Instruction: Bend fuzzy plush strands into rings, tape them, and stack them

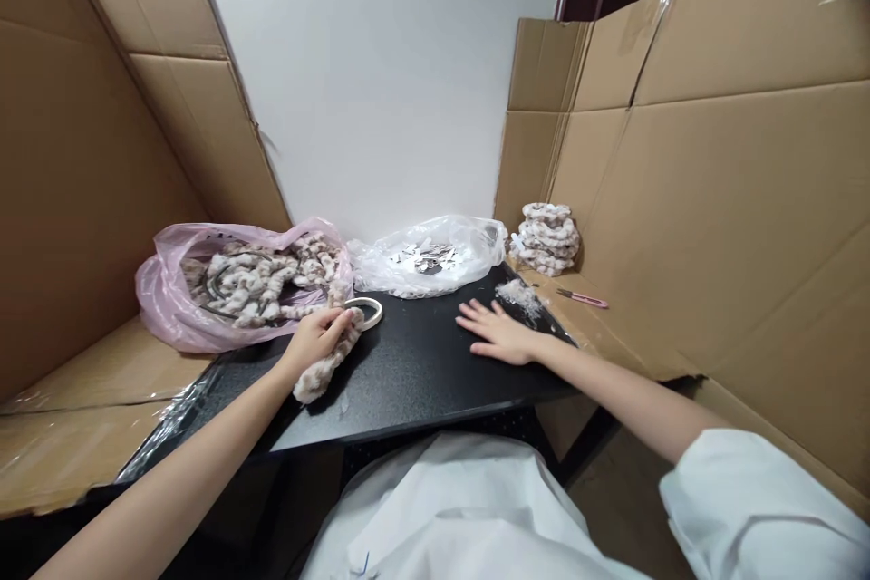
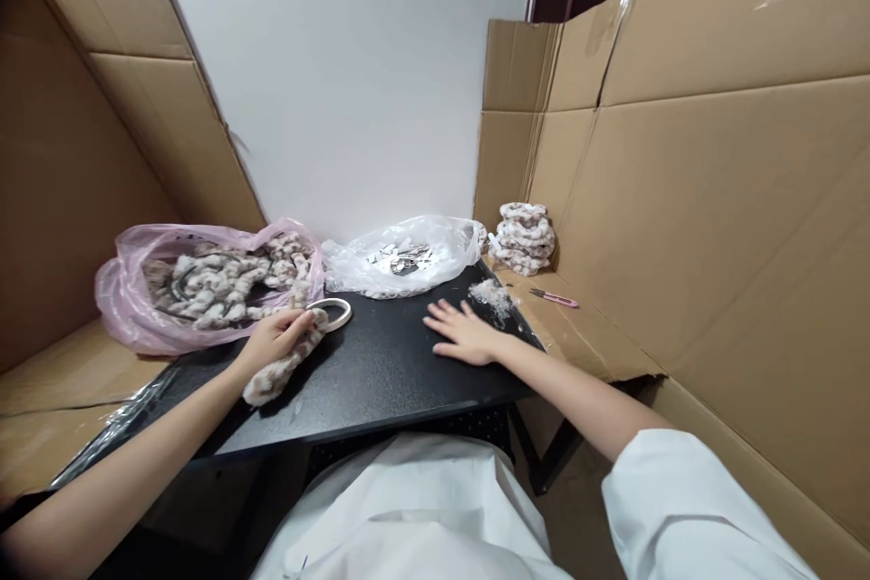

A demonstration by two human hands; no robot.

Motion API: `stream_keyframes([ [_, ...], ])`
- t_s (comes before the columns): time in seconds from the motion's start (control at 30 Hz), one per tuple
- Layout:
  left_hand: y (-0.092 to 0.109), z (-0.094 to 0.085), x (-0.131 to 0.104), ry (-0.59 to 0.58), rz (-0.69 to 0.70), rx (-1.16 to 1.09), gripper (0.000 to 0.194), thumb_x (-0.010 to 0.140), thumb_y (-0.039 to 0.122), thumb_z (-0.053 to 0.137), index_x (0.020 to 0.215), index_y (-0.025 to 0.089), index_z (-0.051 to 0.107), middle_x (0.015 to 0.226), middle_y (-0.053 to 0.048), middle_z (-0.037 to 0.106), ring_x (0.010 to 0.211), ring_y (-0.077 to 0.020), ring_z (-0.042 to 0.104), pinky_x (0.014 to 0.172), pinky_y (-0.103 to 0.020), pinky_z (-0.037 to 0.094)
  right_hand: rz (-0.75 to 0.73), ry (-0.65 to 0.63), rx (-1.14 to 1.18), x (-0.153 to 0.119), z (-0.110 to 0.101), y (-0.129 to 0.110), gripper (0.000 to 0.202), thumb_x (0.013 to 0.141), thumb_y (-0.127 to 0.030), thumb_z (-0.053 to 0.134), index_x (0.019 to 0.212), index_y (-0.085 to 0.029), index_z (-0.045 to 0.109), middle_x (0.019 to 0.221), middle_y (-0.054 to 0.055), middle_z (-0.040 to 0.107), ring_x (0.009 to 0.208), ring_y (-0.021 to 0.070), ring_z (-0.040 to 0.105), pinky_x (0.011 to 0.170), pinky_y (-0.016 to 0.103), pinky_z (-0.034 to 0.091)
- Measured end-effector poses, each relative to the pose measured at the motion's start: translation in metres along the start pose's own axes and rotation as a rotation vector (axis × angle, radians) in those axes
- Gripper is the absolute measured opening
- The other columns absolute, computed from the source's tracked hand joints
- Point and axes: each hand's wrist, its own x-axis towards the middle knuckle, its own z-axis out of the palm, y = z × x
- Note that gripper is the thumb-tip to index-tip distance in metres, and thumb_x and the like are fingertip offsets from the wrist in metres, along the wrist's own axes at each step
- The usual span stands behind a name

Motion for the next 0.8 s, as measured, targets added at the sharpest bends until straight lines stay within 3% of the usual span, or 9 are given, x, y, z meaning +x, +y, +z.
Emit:
stream_keyframes([
  [0.07, 0.005, 0.001, 0.001, 0.019, -0.009, -0.058, 0.040, 0.071, 0.056, 0.062, 0.056, 0.019, 0.064, 0.057, -0.004, 0.061, 0.062, -0.0194, 0.054, 0.060, -0.026, 0.042, 0.127, 0.126, -0.074, -0.009, -0.011, 0.030, 0.061, 0.094, -0.046, 0.038, 0.148, -0.018, 0.032, 0.157, 0.011, 0.018, 0.147, 0.0293, 0.009, 0.115, 0.059, 0.010],
  [0.13, 0.016, 0.006, 0.005, 0.046, -0.023, -0.138, 0.040, 0.073, 0.055, 0.061, 0.059, 0.017, 0.064, 0.058, -0.003, 0.060, 0.062, -0.0184, 0.053, 0.059, -0.026, 0.042, 0.054, 0.263, -0.106, -0.006, -0.024, 0.038, 0.051, 0.094, -0.038, 0.039, 0.143, -0.022, 0.042, 0.156, 0.008, 0.027, 0.146, 0.0265, 0.014, 0.117, 0.056, 0.010],
  [0.2, 0.033, 0.016, 0.016, 0.049, -0.039, -0.269, 0.041, 0.079, 0.053, 0.058, 0.059, 0.017, 0.060, 0.057, -0.002, 0.056, 0.058, -0.0159, 0.051, 0.058, -0.026, 0.042, -0.015, 0.449, -0.004, 0.010, -0.035, 0.025, 0.045, 0.094, -0.037, 0.039, 0.135, -0.026, 0.052, 0.151, 0.006, 0.037, 0.145, 0.0260, 0.021, 0.117, 0.054, 0.012],
  [0.27, 0.051, 0.032, 0.032, -0.067, -0.032, -0.454, 0.042, 0.081, 0.053, 0.056, 0.059, 0.017, 0.057, 0.058, 0.000, 0.055, 0.059, -0.0140, 0.050, 0.059, -0.025, 0.042, -0.029, 0.640, 0.268, 0.036, -0.044, -0.001, 0.045, 0.092, -0.045, 0.042, 0.127, -0.024, 0.059, 0.143, 0.007, 0.049, 0.140, 0.0278, 0.033, 0.115, 0.052, 0.021],
  [0.33, 0.067, 0.052, 0.050, -0.211, -0.035, -0.650, 0.039, 0.080, 0.052, 0.059, 0.064, 0.017, 0.060, 0.064, -0.001, 0.058, 0.065, -0.0144, 0.054, 0.065, -0.025, 0.044, -0.070, 0.679, 0.664, 0.069, -0.046, -0.027, 0.049, 0.089, -0.053, 0.042, 0.120, -0.021, 0.063, 0.130, 0.009, 0.060, 0.127, 0.0275, 0.049, 0.109, 0.048, 0.034],
  [0.4, 0.076, 0.070, 0.062, -0.434, -0.077, -0.749, 0.035, 0.076, 0.049, 0.066, 0.068, 0.015, 0.062, 0.069, -0.003, 0.061, 0.070, -0.0156, 0.056, 0.069, -0.026, 0.045, -0.067, 0.584, 1.048, 0.100, -0.040, -0.042, 0.056, 0.086, -0.061, 0.040, 0.111, -0.016, 0.065, 0.107, 0.011, 0.070, 0.104, 0.0262, 0.064, 0.093, 0.044, 0.049],
  [0.5, 0.073, 0.088, 0.065, -0.513, -0.194, -0.875, 0.034, 0.070, 0.048, 0.074, 0.071, 0.015, 0.063, 0.068, -0.003, 0.062, 0.066, -0.0148, 0.056, 0.064, -0.025, 0.044, 0.012, 0.573, 1.379, 0.127, -0.020, -0.047, 0.053, 0.077, -0.063, 0.053, 0.099, -0.016, 0.064, 0.084, 0.007, 0.070, 0.074, 0.0202, 0.066, 0.073, 0.036, 0.055],
  [0.7, 0.053, 0.101, 0.048, -0.487, -0.391, -1.058, 0.052, 0.070, 0.068, 0.062, 0.078, 0.016, 0.058, 0.061, -0.002, 0.057, 0.053, -0.0143, 0.054, 0.055, -0.028, 0.045, 0.051, 0.759, 1.371, 0.129, 0.006, -0.043, 0.040, 0.075, -0.055, 0.059, 0.092, -0.018, 0.064, 0.091, 0.007, 0.070, 0.081, 0.0208, 0.064, 0.076, 0.036, 0.053],
  [0.8, 0.052, 0.103, 0.046, -0.390, -0.387, -0.989, 0.046, 0.065, 0.054, 0.075, 0.086, 0.018, 0.056, 0.066, 0.001, 0.059, 0.052, -0.0123, 0.053, 0.056, -0.026, 0.045, 0.060, 0.862, 1.256, 0.127, 0.004, -0.040, 0.040, 0.077, -0.052, 0.058, 0.095, -0.018, 0.066, 0.098, 0.008, 0.071, 0.095, 0.0239, 0.064, 0.088, 0.038, 0.049],
])
